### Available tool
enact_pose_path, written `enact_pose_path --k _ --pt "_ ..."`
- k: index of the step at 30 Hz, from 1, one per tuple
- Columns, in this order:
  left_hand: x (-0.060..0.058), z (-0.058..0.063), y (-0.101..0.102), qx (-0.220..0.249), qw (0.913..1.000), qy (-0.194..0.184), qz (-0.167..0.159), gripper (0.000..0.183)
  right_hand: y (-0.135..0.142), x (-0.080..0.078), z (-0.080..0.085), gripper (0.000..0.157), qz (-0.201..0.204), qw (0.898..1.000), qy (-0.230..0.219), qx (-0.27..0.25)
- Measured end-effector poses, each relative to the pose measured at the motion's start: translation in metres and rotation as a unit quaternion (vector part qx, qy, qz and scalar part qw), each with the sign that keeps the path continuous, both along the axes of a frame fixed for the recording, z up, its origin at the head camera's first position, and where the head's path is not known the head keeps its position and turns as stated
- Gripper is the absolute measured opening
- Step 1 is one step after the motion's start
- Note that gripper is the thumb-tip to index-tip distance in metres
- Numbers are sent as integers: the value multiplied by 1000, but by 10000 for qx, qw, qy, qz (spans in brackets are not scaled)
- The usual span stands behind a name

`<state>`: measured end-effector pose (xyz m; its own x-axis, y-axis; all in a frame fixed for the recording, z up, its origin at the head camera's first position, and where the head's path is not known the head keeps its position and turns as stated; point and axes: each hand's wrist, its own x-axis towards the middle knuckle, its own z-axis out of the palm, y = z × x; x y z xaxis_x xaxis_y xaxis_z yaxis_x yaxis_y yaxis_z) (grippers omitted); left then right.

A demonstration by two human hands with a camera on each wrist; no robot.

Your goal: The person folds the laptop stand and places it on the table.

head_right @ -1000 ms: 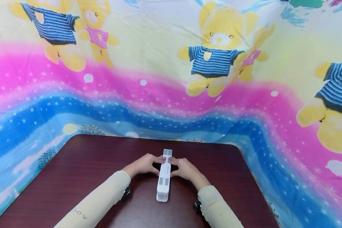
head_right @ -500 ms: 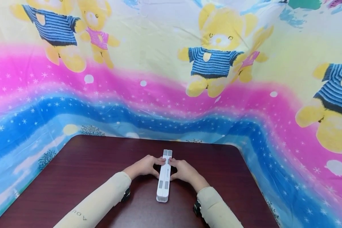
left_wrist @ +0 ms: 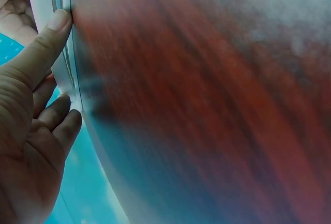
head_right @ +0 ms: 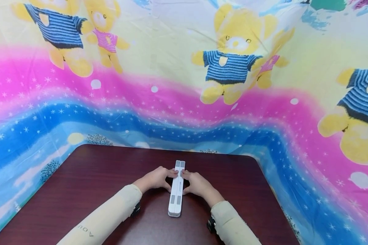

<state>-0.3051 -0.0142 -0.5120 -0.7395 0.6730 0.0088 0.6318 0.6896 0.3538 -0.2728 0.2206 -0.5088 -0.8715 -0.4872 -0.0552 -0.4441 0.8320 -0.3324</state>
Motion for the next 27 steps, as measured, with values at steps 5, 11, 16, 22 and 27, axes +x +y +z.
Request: enact_pose_path --k 5,11,16,22,27 --pt "3 0 1 -93 10000 35 4 76 0 2 0 87 29 10000 -11 6" --pt "4 2 1 -146 9999 27 15 75 0 5 1 87 52 9999 42 81" --pt "4 1 2 -202 9998 13 11 74 0 6 3 87 54 9999 36 145" --pt "6 2 2 -196 9998 20 -62 71 1 9 6 86 74 9993 66 349" --pt "6 2 0 -291 9993 112 -192 65 1 11 7 86 81 9987 95 496"
